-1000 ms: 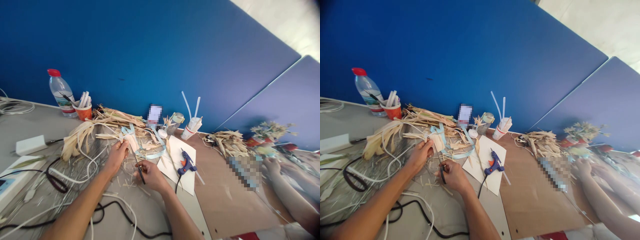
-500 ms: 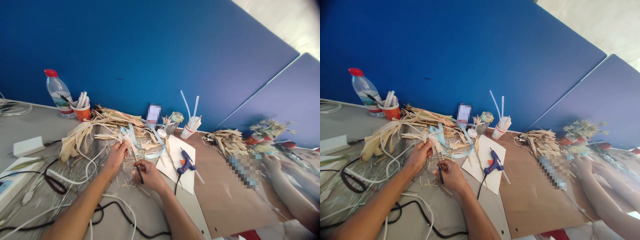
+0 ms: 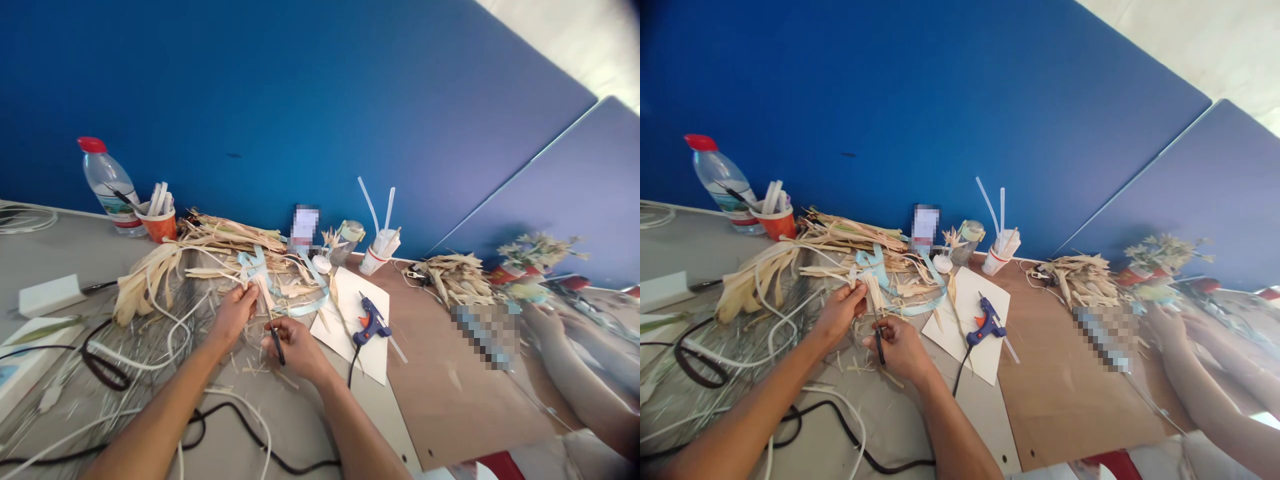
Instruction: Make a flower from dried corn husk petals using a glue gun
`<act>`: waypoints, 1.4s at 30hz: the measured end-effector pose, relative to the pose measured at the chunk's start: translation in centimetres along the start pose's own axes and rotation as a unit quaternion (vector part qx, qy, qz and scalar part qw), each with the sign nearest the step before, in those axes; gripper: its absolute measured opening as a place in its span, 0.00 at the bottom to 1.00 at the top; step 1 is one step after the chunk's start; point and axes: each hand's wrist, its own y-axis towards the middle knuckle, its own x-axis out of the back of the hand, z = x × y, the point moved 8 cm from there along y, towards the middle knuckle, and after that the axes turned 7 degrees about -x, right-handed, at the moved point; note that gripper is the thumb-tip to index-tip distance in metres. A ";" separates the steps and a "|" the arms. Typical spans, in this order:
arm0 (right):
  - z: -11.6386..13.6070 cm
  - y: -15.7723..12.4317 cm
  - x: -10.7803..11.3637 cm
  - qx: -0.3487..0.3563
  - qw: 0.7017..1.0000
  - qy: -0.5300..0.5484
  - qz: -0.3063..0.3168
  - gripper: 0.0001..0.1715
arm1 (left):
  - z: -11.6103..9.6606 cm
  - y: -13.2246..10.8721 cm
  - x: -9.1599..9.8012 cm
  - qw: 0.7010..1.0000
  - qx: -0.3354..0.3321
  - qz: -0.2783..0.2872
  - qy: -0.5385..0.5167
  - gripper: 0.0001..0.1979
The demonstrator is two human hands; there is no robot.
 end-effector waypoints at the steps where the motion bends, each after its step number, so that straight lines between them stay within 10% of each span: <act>1: 0.0 0.0 0.0 0.000 1.000 -0.001 -0.001 0.17 | 0.0 0.0 0.0 1.000 -0.001 0.004 0.007 0.17; 42: 0.4 -0.3 -0.3 -0.034 0.996 0.086 0.019 0.20 | -0.1 -0.4 -1.1 0.998 0.019 0.048 -0.031 0.17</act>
